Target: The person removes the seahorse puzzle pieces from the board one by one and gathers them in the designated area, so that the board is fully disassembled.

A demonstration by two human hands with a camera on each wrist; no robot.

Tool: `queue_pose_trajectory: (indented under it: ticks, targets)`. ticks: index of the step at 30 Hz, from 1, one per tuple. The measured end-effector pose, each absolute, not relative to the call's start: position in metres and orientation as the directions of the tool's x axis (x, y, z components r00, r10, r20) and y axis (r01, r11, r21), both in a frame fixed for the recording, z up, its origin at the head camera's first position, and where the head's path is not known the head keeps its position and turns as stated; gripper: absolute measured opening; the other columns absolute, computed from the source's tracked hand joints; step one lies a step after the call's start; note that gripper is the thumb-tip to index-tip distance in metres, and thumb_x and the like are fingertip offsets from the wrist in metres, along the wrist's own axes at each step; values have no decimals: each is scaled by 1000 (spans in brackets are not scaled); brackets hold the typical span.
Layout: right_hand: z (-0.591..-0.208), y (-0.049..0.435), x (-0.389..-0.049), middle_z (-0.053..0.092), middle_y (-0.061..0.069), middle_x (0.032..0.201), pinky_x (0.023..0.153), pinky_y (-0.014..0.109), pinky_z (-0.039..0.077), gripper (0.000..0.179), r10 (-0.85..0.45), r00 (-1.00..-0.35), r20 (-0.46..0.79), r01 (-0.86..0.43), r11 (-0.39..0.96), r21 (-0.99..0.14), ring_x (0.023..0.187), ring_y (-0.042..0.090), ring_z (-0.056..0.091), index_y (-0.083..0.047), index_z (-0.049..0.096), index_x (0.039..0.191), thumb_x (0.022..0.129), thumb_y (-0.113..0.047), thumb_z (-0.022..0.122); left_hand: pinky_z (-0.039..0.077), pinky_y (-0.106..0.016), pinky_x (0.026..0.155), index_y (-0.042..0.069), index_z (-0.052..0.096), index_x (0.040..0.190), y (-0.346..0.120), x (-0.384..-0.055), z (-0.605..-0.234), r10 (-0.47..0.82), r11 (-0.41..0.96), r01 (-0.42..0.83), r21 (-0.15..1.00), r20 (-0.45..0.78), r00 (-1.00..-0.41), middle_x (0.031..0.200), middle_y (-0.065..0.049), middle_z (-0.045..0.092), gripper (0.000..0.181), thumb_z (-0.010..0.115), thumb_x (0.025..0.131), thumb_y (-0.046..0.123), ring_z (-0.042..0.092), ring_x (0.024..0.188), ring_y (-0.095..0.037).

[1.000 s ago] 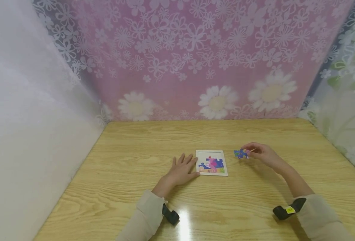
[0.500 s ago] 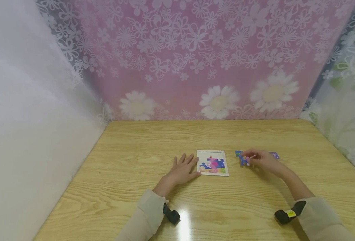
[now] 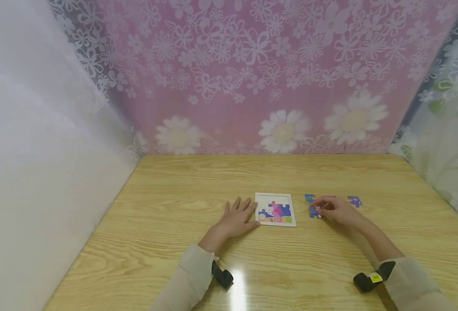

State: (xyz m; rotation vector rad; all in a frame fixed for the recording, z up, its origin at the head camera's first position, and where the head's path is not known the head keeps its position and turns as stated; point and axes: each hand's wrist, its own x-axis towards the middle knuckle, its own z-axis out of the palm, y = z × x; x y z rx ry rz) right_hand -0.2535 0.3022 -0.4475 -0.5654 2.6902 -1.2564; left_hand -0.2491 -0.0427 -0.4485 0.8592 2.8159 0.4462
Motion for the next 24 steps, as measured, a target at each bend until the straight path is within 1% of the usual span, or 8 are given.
queue_pose_trajectory:
  ticks: [3,6,10,14,20,24]
  targets:
    - [-451,301,-252,57,13,101,65,27,48,21,-382,-919,101,-328,595,-734,83,21,57,0,62,108,88,-3,60,2,-58,103,18,26,147,-43,-250,-448,567,789,516,332,-70,-821,151,-6,16,64,42,93,51,4,137,-32]
    - [-455,298,-248,58,11,101,67,26,47,20,-372,-910,180,-385,606,-695,83,18,55,-1,64,107,87,-1,60,1,-58,103,18,25,147,-43,-251,-450,567,789,518,330,-70,-820,151,-5,15,64,41,94,51,3,137,-31]
    - [-461,296,-245,61,10,100,70,25,47,19,-364,-894,261,-440,602,-667,86,16,55,-1,64,107,89,-1,59,2,-58,103,19,25,147,-43,-252,-453,569,791,522,320,-69,-820,151,-5,15,65,40,93,52,3,137,-31]
    - [-467,296,-244,62,11,100,73,25,47,20,-354,-891,286,-449,586,-674,89,17,56,0,63,109,90,-2,58,2,-58,103,19,25,147,-43,-253,-453,568,792,521,317,-72,-820,151,-5,15,65,40,93,52,3,137,-31]
    - [-472,295,-244,62,13,99,75,18,45,20,-361,-875,324,-480,551,-683,90,14,57,3,62,108,88,3,56,1,-58,103,19,25,147,-42,-253,-453,568,792,519,321,-75,-820,151,-5,15,65,40,93,52,3,137,-31]
    - [-473,295,-244,60,13,98,69,18,45,23,-385,-845,372,-534,550,-642,85,13,56,4,63,107,86,8,57,2,-58,103,19,25,147,-43,-253,-454,568,791,519,324,-71,-820,151,-5,15,65,40,93,52,3,137,-31]
